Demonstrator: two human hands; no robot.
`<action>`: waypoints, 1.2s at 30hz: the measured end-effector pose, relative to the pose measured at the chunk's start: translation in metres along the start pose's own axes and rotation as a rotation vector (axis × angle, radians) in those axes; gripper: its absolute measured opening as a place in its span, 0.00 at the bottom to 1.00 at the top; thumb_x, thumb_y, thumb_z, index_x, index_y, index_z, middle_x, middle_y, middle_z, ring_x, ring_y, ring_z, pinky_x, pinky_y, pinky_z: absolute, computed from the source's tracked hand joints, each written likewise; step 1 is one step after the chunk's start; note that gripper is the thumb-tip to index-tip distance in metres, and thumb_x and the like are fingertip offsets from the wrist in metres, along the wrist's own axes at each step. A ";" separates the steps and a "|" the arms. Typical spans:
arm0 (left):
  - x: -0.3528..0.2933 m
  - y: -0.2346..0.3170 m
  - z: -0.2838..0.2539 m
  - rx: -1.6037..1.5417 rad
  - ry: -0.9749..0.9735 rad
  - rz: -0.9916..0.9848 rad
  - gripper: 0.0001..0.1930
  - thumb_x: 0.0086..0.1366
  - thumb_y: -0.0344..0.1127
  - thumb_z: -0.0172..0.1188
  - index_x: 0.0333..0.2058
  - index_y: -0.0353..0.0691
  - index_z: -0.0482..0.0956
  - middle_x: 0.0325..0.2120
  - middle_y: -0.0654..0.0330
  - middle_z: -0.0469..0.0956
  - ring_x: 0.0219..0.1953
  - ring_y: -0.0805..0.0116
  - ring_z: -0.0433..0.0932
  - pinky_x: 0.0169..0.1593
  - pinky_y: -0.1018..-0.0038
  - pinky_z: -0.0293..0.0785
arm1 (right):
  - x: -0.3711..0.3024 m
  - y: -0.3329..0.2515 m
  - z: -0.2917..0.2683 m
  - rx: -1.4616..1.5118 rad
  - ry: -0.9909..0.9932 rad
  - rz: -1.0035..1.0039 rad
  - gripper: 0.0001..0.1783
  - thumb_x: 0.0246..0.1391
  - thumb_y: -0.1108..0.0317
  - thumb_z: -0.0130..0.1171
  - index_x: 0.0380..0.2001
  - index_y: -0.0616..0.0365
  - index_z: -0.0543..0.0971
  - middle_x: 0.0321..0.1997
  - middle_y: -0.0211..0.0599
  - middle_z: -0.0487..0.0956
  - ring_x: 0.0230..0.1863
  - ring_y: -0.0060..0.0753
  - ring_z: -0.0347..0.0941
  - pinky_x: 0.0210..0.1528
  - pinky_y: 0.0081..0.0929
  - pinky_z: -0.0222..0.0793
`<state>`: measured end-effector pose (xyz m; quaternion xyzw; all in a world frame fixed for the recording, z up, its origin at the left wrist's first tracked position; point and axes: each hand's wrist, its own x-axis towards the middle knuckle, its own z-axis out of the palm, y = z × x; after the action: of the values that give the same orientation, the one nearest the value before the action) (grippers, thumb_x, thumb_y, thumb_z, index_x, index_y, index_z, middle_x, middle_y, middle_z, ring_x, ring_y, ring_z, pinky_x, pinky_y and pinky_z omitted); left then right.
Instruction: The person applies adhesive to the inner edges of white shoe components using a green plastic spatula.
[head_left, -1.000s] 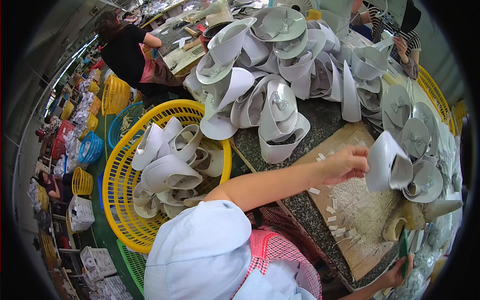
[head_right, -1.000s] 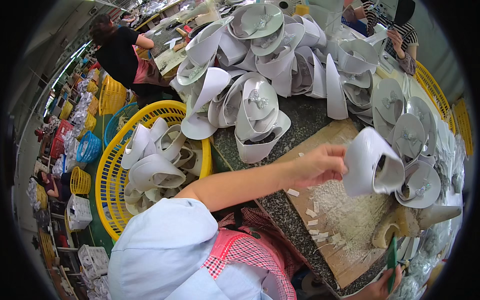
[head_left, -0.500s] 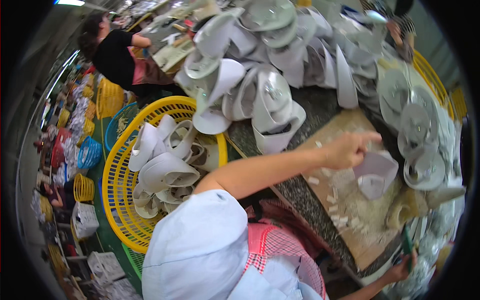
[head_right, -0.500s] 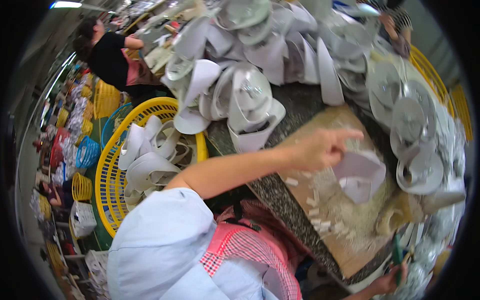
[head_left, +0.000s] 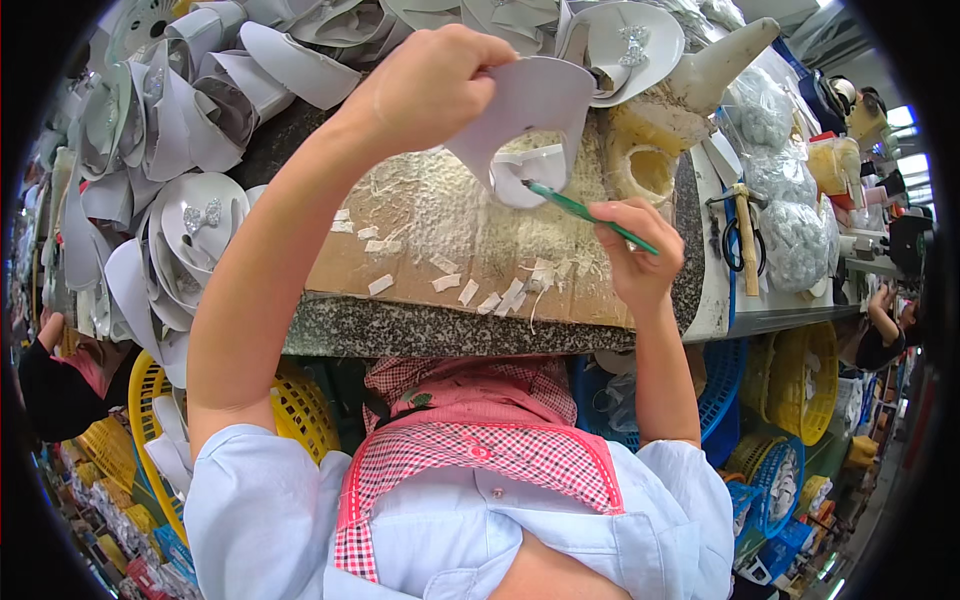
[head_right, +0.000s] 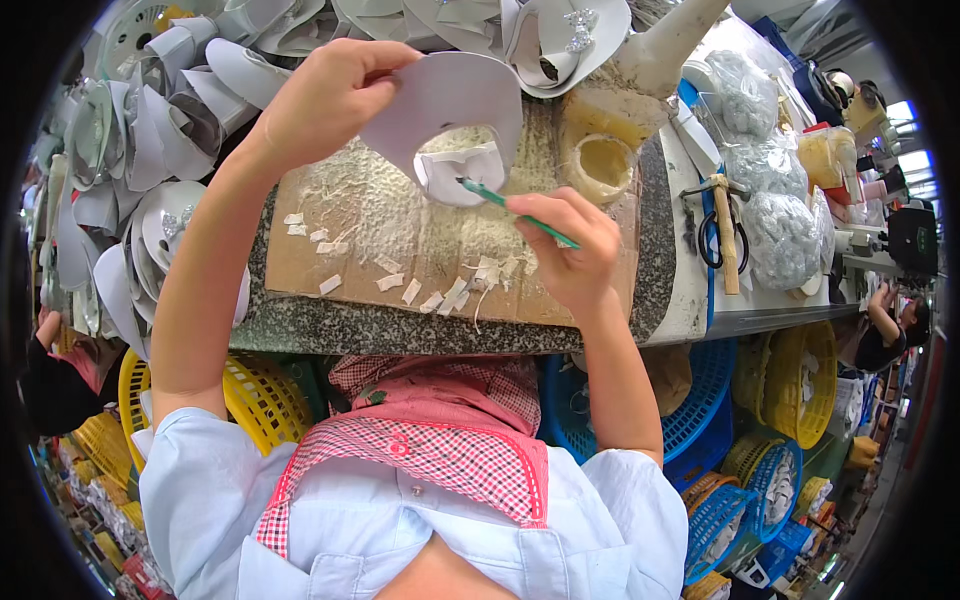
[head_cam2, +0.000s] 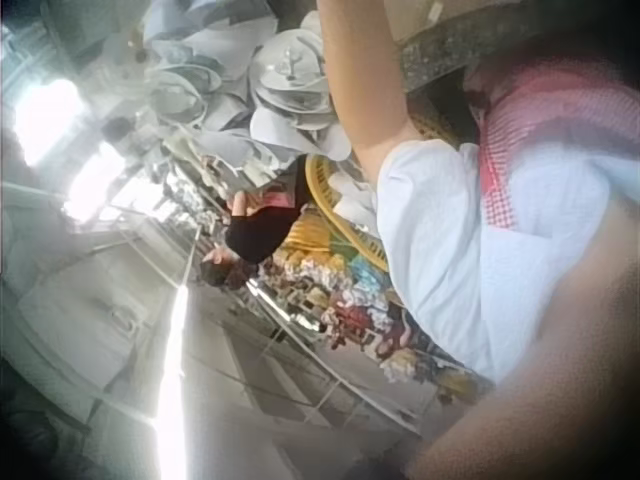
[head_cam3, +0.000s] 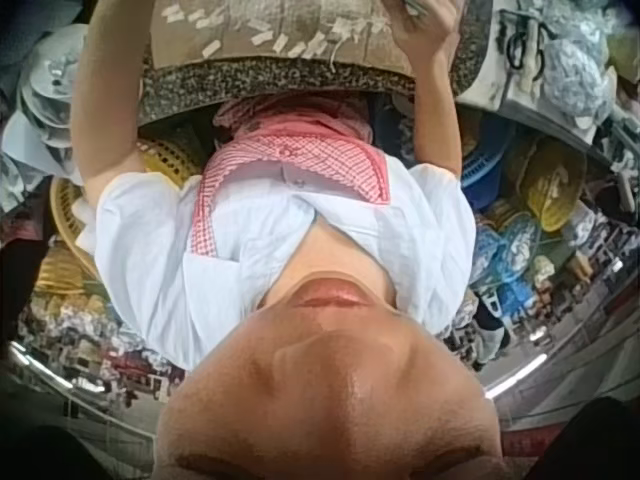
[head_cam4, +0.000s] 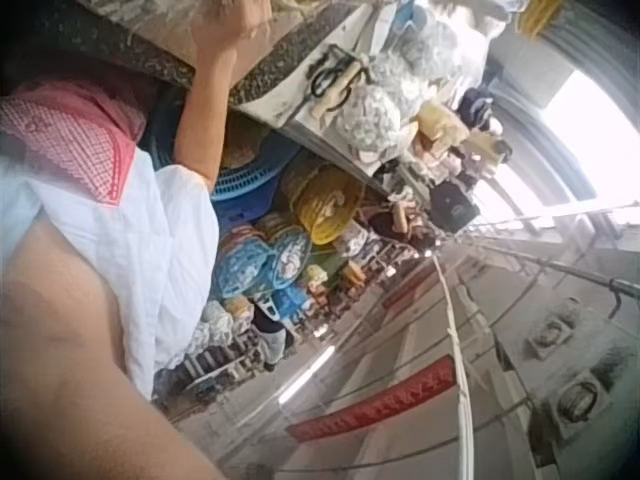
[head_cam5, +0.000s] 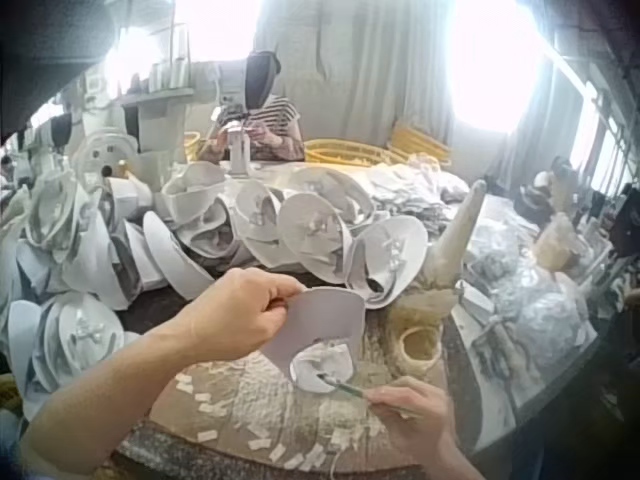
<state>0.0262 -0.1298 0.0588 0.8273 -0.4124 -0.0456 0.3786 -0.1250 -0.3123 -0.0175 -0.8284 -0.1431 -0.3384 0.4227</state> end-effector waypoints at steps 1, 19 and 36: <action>0.003 0.008 0.002 0.037 0.001 0.021 0.13 0.51 0.25 0.43 0.35 0.31 0.73 0.21 0.56 0.74 0.23 0.72 0.72 0.31 0.78 0.68 | 0.001 0.000 0.003 -0.028 -0.029 -0.015 0.14 0.32 0.82 0.59 0.29 0.58 0.76 0.20 0.37 0.73 0.20 0.30 0.69 0.20 0.20 0.62; -0.047 -0.007 0.017 -0.052 -0.041 -0.081 0.15 0.50 0.20 0.45 0.37 0.31 0.73 0.24 0.56 0.76 0.27 0.80 0.71 0.32 0.82 0.68 | -0.017 -0.005 0.047 0.046 -0.207 -0.108 0.10 0.39 0.79 0.56 0.30 0.58 0.75 0.20 0.35 0.73 0.17 0.25 0.67 0.18 0.20 0.64; -0.079 0.009 0.071 0.953 -0.077 0.721 0.03 0.41 0.31 0.52 0.14 0.41 0.72 0.20 0.62 0.69 0.34 0.68 0.70 0.57 0.62 0.55 | 0.006 -0.004 0.015 0.282 0.199 0.384 0.07 0.46 0.77 0.54 0.32 0.62 0.74 0.24 0.31 0.75 0.19 0.16 0.68 0.19 0.13 0.63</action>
<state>-0.0591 -0.1181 -0.0044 0.7117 -0.6555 0.2459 -0.0576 -0.1162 -0.2983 -0.0165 -0.7358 0.0132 -0.3085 0.6027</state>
